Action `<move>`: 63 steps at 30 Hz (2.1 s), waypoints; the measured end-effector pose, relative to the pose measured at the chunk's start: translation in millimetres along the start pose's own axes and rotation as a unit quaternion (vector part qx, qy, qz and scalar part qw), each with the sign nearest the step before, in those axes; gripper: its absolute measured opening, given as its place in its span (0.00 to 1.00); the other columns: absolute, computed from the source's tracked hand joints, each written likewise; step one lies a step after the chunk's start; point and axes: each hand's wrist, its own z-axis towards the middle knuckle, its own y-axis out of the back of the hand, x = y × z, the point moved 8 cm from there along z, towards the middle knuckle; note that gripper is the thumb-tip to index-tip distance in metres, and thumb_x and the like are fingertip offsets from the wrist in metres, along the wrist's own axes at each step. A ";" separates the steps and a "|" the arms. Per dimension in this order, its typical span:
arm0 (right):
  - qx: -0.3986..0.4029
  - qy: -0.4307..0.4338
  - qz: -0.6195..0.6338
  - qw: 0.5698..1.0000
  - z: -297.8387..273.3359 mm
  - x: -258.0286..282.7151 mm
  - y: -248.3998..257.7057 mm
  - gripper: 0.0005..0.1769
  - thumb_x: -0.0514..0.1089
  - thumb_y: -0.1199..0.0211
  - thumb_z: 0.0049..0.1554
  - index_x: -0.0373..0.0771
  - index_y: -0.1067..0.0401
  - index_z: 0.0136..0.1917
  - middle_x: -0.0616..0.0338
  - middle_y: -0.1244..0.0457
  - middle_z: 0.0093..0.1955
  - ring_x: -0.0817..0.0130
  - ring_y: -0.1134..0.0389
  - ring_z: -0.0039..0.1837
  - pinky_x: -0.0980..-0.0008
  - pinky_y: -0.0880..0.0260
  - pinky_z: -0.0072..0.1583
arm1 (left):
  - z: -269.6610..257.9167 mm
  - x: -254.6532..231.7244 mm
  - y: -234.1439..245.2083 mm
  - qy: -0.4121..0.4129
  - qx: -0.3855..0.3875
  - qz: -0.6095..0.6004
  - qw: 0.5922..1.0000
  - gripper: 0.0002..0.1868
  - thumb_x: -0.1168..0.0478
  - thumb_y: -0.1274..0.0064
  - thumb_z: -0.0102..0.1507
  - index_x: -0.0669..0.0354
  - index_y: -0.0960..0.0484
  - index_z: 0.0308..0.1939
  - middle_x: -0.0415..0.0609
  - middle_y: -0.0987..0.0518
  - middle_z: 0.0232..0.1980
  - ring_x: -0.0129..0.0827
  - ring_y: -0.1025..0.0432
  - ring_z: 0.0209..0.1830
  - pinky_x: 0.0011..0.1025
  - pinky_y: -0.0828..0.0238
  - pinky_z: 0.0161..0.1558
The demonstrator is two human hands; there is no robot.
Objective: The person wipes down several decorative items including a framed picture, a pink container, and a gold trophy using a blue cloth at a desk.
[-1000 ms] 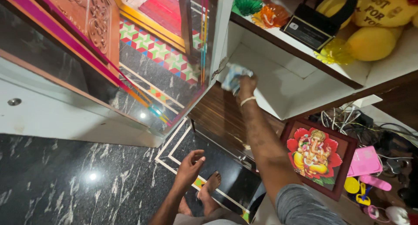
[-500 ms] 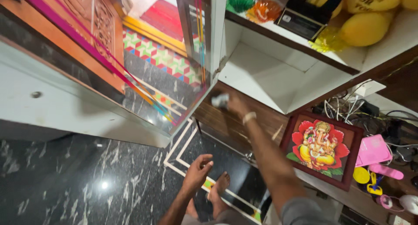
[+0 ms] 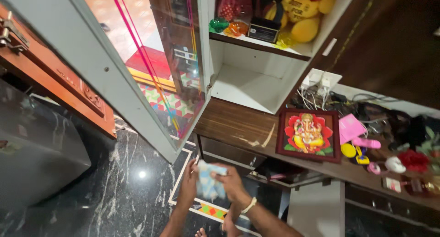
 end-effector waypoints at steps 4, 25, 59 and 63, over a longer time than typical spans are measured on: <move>-0.035 0.249 -0.174 0.952 -78.6 128.4 -37.0 0.19 0.33 0.39 0.61 0.33 0.25 0.65 0.51 0.30 0.64 0.59 0.32 0.65 0.62 0.35 0.66 | -18.5 0.9 8.2 0.232 -0.066 -0.155 0.958 0.41 0.28 0.72 0.65 0.46 0.31 0.72 0.49 0.27 0.71 0.40 0.31 0.62 0.42 0.38 0.62; -0.306 0.522 -0.156 0.781 -246.1 259.1 71.5 0.22 0.34 0.51 0.67 0.28 0.36 0.73 0.42 0.39 0.73 0.53 0.37 0.76 0.57 0.37 0.76 | -23.3 -30.1 -214.3 0.178 0.274 0.025 0.945 0.39 0.30 0.77 0.68 0.44 0.31 0.72 0.42 0.30 0.71 0.37 0.35 0.69 0.45 0.46 0.71; -0.729 0.259 0.024 0.634 -185.2 82.6 517.8 0.15 0.30 0.33 0.52 0.30 0.26 0.53 0.57 0.31 0.46 0.71 0.32 0.44 0.69 0.30 0.46 | 55.9 -40.6 -242.2 0.331 0.391 -0.074 0.856 0.26 0.50 0.51 0.67 0.60 0.24 0.65 0.54 0.18 0.58 0.37 0.23 0.52 0.37 0.26 0.54; -0.644 0.244 0.264 0.675 -153.7 54.0 517.6 0.11 0.33 0.39 0.55 0.36 0.27 0.53 0.59 0.30 0.45 0.67 0.28 0.44 0.64 0.26 0.46 | 71.4 10.0 -266.4 0.376 0.418 -0.034 0.826 0.25 0.51 0.51 0.66 0.51 0.26 0.66 0.50 0.18 0.60 0.37 0.22 0.52 0.35 0.26 0.52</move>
